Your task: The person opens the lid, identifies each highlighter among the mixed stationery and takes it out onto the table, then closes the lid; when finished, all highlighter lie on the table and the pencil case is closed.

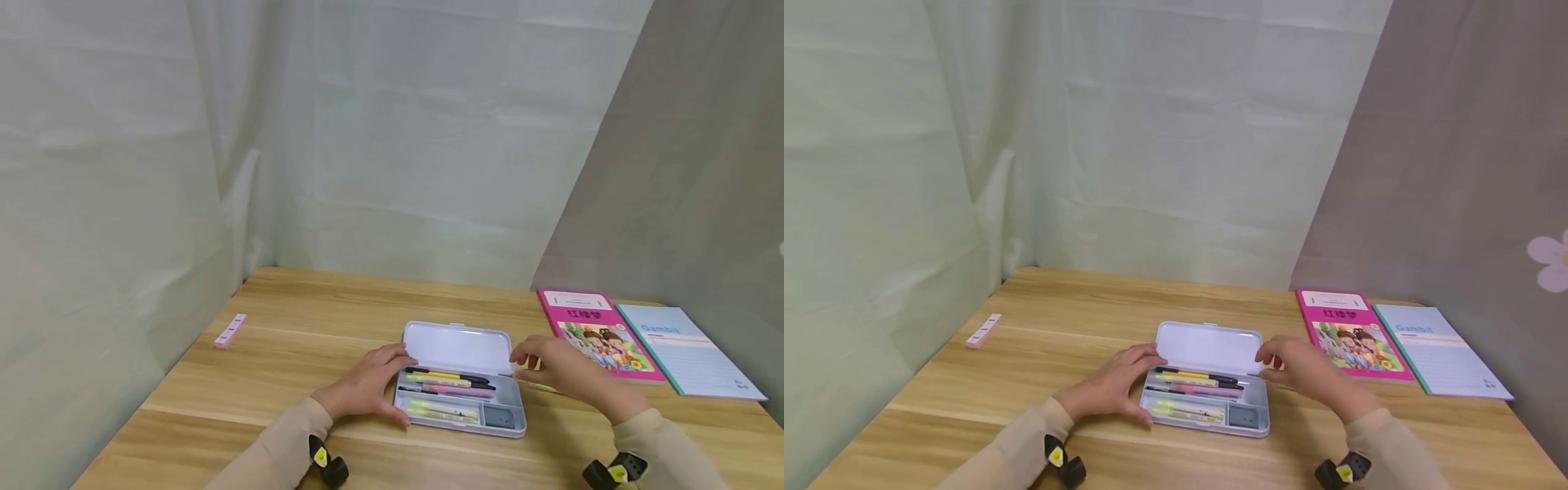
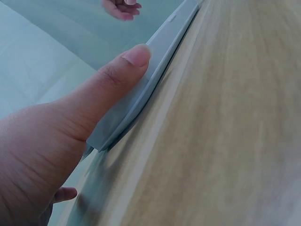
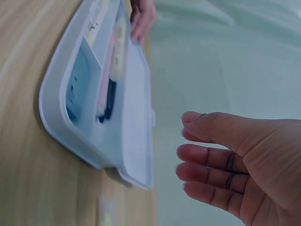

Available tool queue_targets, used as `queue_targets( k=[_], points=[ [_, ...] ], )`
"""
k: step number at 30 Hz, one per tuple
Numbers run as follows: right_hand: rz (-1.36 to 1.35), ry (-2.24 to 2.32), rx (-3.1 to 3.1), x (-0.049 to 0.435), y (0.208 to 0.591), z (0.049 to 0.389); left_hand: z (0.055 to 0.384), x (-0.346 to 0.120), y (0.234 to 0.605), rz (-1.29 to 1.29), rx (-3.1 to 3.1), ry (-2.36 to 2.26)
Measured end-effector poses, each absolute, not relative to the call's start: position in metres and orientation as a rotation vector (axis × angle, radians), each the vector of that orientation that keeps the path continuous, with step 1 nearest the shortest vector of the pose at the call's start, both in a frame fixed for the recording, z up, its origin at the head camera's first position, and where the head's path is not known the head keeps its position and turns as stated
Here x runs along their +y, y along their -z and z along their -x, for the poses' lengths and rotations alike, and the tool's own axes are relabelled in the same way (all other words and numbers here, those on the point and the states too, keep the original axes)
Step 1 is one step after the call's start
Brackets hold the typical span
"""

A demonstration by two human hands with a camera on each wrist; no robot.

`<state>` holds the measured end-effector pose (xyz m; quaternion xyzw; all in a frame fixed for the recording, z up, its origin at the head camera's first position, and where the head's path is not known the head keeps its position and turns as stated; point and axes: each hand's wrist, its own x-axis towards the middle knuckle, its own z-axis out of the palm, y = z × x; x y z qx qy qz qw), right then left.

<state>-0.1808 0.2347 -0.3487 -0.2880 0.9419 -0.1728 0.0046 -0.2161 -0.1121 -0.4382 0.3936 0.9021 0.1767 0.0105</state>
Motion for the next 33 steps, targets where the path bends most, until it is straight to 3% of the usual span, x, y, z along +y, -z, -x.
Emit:
queue_targets(
  k=[12, 33],
  points=[
    [1.02, 0.6, 2.91, 0.206, 0.372, 0.191, 0.215, -0.112, 0.44, -1.232, 2.828, -0.536],
    [0.938, 0.581, 2.869, 0.172, 0.397, 0.197, 0.215, -0.111, 0.439, -1.183, 2.823, -0.533]
  ],
)
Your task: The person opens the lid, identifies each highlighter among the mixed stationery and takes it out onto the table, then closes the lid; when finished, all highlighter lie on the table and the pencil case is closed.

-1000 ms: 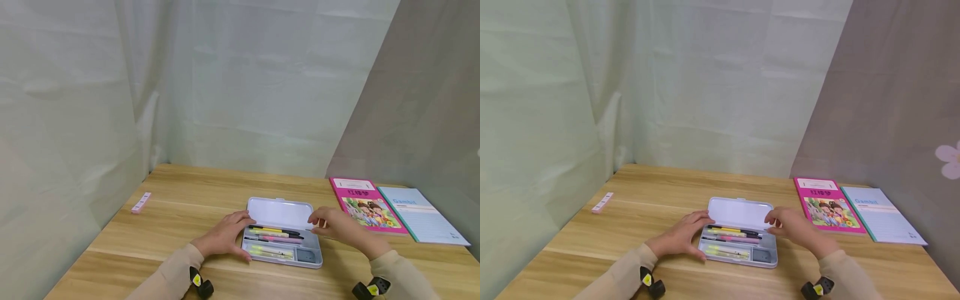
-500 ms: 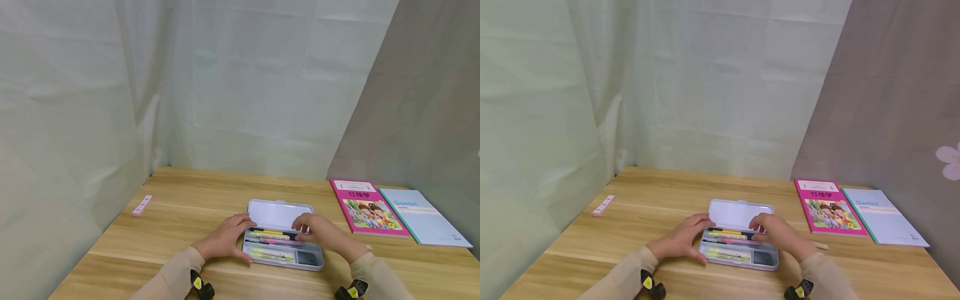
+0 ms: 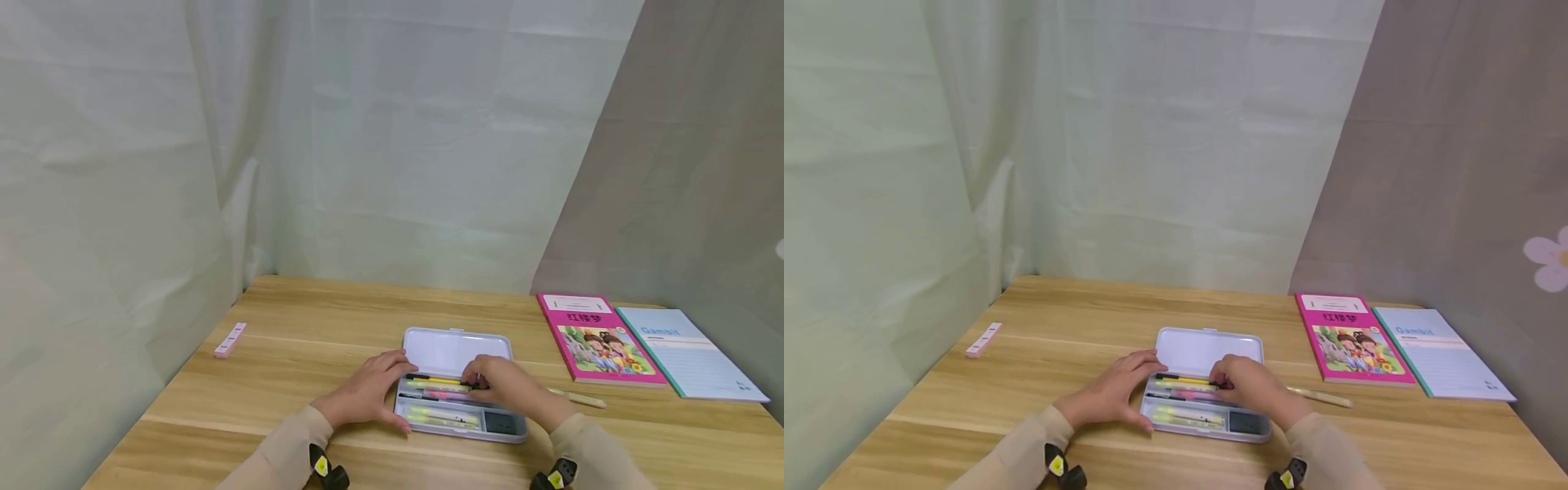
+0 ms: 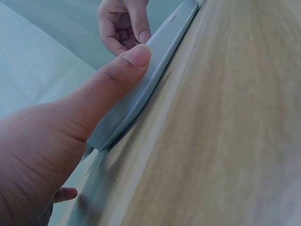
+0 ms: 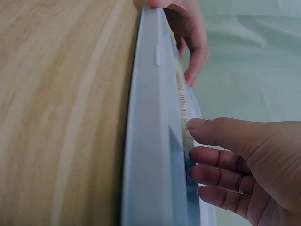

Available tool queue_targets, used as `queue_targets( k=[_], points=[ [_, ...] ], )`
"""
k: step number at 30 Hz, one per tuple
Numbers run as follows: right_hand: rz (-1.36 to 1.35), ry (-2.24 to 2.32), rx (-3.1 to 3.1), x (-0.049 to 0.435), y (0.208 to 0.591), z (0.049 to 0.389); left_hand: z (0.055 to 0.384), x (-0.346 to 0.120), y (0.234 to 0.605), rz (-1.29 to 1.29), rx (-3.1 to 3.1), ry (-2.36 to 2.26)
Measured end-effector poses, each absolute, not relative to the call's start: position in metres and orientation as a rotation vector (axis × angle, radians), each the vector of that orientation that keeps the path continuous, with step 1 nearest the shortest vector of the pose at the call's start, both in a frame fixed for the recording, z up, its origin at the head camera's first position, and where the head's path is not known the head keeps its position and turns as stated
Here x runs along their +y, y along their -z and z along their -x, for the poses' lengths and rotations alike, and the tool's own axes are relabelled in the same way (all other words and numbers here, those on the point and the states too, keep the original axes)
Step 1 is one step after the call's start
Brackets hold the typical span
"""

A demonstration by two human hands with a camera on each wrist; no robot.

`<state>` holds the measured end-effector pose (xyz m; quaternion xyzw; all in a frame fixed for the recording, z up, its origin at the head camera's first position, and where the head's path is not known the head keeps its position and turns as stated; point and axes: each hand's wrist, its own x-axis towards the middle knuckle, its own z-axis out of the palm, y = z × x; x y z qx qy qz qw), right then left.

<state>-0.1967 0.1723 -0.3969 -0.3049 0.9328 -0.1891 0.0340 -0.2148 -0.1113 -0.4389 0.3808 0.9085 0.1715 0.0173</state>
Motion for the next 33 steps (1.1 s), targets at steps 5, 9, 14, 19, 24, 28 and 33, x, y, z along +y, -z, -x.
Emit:
queue_targets(
  k=[5, 9, 14, 19, 24, 28, 33],
  points=[
    [0.983, 0.56, 2.9, 0.1691, 0.4018, 0.1972, 0.2152, -0.1112, 0.4376, -1.184, 2.82, -0.537],
    [1.02, 0.547, 2.933, 0.1671, 0.4038, 0.1967, 0.2157, -0.1112, 0.4371, -1.193, 2.825, -0.534],
    [1.028, 0.547, 2.952, 0.1653, 0.4037, 0.1955, 0.2166, -0.1113, 0.4383, -1.217, 2.836, -0.533],
    [0.997, 0.562, 2.951, 0.1644, 0.4033, 0.1942, 0.2159, -0.1113, 0.4389, -1.236, 2.838, -0.538],
    [0.935, 0.581, 2.939, 0.1637, 0.4031, 0.1941, 0.215, -0.1114, 0.4394, -1.212, 2.835, -0.532],
    [0.904, 0.614, 2.928, 0.1649, 0.4017, 0.1942, 0.2146, -0.1118, 0.4403, -1.213, 2.842, -0.537],
    [0.913, 0.621, 2.952, 0.1687, 0.399, 0.1941, 0.2153, -0.1122, 0.4414, -1.238, 2.841, -0.555]
  ],
)
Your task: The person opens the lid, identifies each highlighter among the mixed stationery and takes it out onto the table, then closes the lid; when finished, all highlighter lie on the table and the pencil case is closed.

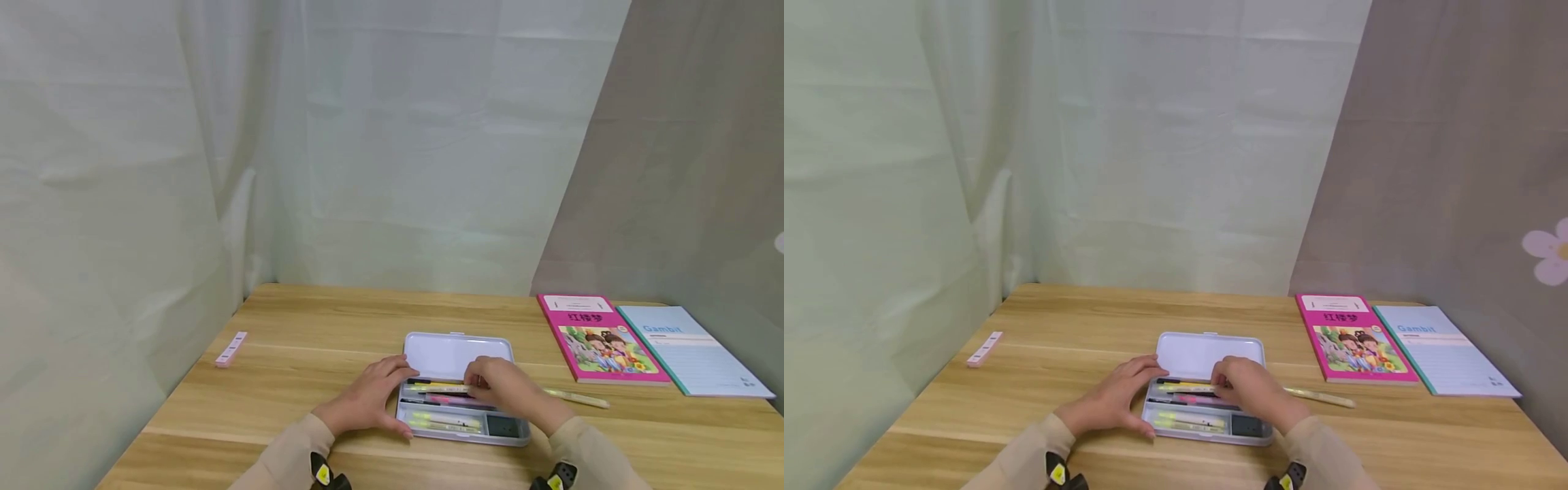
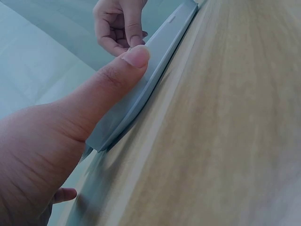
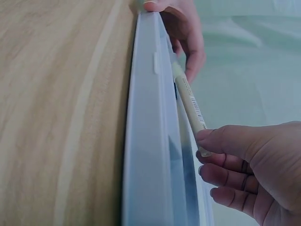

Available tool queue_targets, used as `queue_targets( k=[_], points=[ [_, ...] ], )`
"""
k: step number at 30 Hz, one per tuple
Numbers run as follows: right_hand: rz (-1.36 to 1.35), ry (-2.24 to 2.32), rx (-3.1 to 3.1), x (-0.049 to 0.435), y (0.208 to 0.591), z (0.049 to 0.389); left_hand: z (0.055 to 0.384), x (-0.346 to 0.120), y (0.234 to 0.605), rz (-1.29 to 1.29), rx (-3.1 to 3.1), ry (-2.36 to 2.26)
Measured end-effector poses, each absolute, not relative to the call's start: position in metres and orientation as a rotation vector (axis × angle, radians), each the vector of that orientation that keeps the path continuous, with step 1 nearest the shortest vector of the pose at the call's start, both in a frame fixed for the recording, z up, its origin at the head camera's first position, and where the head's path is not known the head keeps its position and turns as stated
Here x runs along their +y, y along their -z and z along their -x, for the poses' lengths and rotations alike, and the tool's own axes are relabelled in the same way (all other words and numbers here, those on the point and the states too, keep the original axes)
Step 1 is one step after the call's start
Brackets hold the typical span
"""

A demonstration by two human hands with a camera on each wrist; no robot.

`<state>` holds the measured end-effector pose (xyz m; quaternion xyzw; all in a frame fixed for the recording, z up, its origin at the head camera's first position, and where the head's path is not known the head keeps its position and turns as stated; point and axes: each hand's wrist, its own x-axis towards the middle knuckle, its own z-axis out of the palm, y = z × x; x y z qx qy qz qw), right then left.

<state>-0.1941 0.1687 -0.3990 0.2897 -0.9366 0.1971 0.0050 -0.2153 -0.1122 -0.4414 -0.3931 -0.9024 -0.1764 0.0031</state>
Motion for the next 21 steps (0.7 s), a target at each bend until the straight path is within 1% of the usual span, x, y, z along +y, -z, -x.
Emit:
queue_targets(
  k=[12, 21],
  points=[
    [-0.897, -0.583, -2.882, 0.179, 0.385, 0.189, 0.215, -0.112, 0.44, 1.225, -2.854, 0.546],
    [-0.918, -0.643, -2.812, 0.194, 0.379, 0.182, 0.215, -0.111, 0.439, 1.231, -2.858, 0.529]
  ],
)
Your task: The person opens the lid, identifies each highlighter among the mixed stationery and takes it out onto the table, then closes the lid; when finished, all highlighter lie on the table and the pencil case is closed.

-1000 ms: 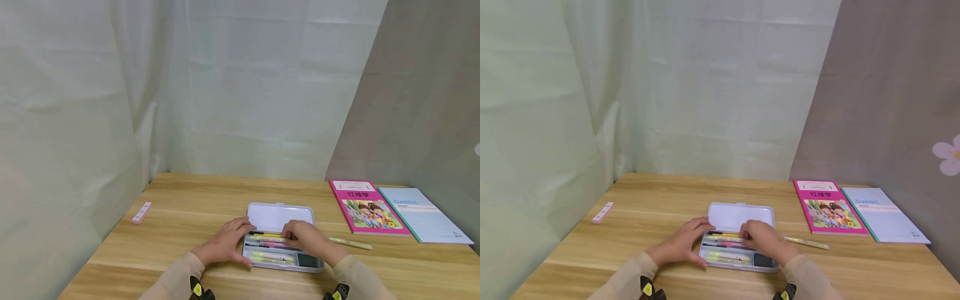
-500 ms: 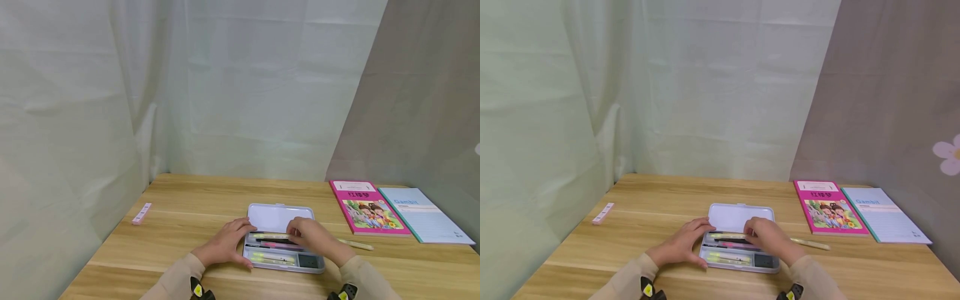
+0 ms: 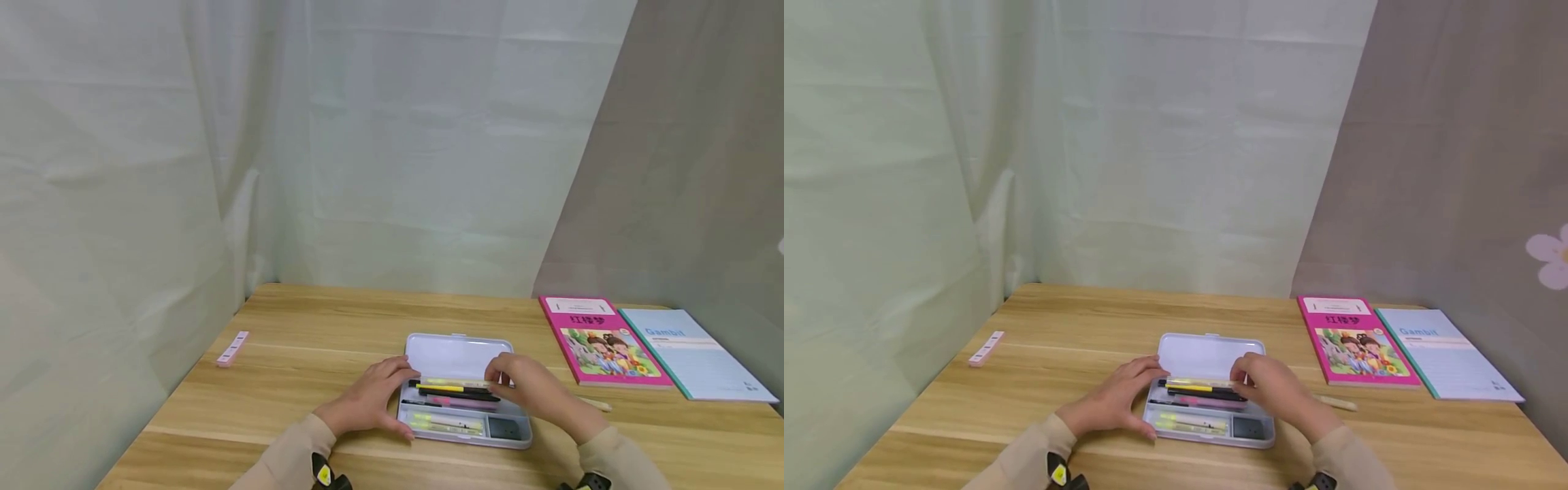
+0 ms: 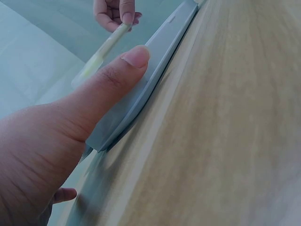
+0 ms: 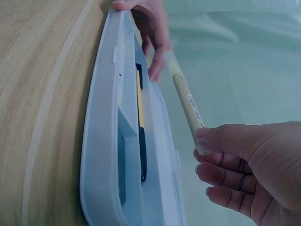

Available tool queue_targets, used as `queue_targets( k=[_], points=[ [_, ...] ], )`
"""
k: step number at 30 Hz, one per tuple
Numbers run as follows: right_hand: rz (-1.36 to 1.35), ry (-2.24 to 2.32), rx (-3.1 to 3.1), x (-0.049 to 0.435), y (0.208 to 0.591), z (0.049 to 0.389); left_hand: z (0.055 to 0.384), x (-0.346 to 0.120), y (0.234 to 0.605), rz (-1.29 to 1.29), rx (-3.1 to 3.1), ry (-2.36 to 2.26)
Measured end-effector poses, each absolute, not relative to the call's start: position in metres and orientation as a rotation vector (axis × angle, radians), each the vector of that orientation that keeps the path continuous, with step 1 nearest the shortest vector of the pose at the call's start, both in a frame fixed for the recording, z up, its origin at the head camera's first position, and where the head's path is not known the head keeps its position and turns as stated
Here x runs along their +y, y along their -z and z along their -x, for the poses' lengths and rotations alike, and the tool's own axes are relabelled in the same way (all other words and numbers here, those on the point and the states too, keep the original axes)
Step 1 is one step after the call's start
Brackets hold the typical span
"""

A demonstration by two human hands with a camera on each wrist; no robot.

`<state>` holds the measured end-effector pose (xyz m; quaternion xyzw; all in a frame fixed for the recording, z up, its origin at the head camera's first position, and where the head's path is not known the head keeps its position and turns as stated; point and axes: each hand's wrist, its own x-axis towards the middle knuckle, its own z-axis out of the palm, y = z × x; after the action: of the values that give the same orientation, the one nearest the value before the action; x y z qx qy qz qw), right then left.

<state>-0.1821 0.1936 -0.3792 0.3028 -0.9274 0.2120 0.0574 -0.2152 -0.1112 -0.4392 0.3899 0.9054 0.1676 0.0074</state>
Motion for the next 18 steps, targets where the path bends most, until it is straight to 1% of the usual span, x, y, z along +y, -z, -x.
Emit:
queue_targets(
  k=[18],
  points=[
    [-0.774, -0.659, -2.813, 0.231, 0.374, 0.167, 0.211, -0.111, 0.437, -1.215, 2.834, -0.535]
  ],
)
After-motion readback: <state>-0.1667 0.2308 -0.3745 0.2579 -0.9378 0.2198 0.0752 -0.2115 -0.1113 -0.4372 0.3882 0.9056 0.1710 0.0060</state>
